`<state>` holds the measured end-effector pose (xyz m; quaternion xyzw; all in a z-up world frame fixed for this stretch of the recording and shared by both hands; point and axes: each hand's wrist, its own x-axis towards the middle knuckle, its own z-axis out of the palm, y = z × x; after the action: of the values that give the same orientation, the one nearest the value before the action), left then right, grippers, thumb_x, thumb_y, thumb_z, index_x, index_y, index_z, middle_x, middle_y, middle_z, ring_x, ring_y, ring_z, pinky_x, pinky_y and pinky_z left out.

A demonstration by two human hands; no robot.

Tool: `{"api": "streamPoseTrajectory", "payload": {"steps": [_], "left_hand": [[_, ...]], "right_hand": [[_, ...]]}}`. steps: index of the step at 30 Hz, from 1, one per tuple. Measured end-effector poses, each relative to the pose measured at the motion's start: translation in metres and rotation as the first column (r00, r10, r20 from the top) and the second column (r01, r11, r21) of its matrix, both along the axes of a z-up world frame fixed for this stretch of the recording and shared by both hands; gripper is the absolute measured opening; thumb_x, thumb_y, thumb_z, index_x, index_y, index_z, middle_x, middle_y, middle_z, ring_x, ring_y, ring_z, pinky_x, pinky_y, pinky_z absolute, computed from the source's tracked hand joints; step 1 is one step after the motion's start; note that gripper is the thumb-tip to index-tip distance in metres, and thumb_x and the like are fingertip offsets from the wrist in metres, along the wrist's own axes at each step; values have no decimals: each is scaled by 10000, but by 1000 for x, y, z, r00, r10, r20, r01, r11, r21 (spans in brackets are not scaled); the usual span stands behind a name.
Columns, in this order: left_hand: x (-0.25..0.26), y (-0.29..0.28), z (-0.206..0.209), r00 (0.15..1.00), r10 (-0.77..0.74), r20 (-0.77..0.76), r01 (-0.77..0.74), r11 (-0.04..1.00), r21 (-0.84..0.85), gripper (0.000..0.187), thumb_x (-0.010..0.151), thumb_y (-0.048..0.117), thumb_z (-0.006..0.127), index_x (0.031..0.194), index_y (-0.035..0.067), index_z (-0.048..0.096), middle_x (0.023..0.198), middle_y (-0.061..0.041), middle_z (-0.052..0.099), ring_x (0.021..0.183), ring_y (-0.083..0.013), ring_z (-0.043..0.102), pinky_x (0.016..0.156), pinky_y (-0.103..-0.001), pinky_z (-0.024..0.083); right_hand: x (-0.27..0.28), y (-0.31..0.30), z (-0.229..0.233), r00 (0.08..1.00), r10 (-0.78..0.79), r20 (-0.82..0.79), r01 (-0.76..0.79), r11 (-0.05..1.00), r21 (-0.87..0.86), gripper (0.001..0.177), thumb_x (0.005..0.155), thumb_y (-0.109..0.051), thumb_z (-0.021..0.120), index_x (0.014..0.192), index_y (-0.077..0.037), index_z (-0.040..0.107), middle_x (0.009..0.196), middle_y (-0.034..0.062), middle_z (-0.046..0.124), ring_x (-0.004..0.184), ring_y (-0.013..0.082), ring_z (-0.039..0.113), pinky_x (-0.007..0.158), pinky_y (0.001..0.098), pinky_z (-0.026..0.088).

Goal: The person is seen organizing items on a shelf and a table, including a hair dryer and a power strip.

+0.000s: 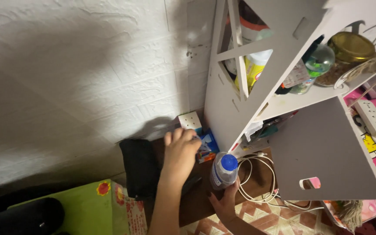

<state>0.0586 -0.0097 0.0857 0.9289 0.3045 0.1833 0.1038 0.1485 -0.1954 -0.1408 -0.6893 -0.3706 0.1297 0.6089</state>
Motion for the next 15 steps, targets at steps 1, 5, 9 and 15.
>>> {"api": "streamPoseTrajectory", "payload": {"steps": [1,5,9,15], "left_hand": [[8,3,-2,998,-26,-58,30,997,66,190,855,69,634,941,145,785,1229,-60,656,1164,-332,505,932,-530,343],[37,9,2,964,-95,-249,106,994,30,209,897,97,607,931,198,786,1076,-19,673,1135,-309,510,963,-483,346],[45,12,-16,972,-118,-204,136,988,77,232,800,45,657,922,192,790,1277,-77,636,1178,-337,499,955,-479,376],[35,7,-34,993,-45,-108,47,999,12,302,922,19,564,1157,133,714,1023,-62,742,1105,-314,588,920,-488,376]], "right_hand": [[0,0,1,999,17,-28,-16,999,46,1148,710,-260,798,1568,19,89,1597,185,121,1526,324,168,1271,415,121],[-1,1,20,999,44,30,-47,994,95,1084,776,-314,753,1567,36,99,1593,200,126,1527,337,181,1273,426,120],[2,-1,7,997,23,77,-25,999,28,1087,728,-214,758,1570,36,117,1597,215,116,1529,367,173,1276,434,108],[-2,3,12,988,73,-136,-54,989,139,1104,733,-186,774,1565,11,76,1579,174,124,1502,305,221,1249,417,189]]}}
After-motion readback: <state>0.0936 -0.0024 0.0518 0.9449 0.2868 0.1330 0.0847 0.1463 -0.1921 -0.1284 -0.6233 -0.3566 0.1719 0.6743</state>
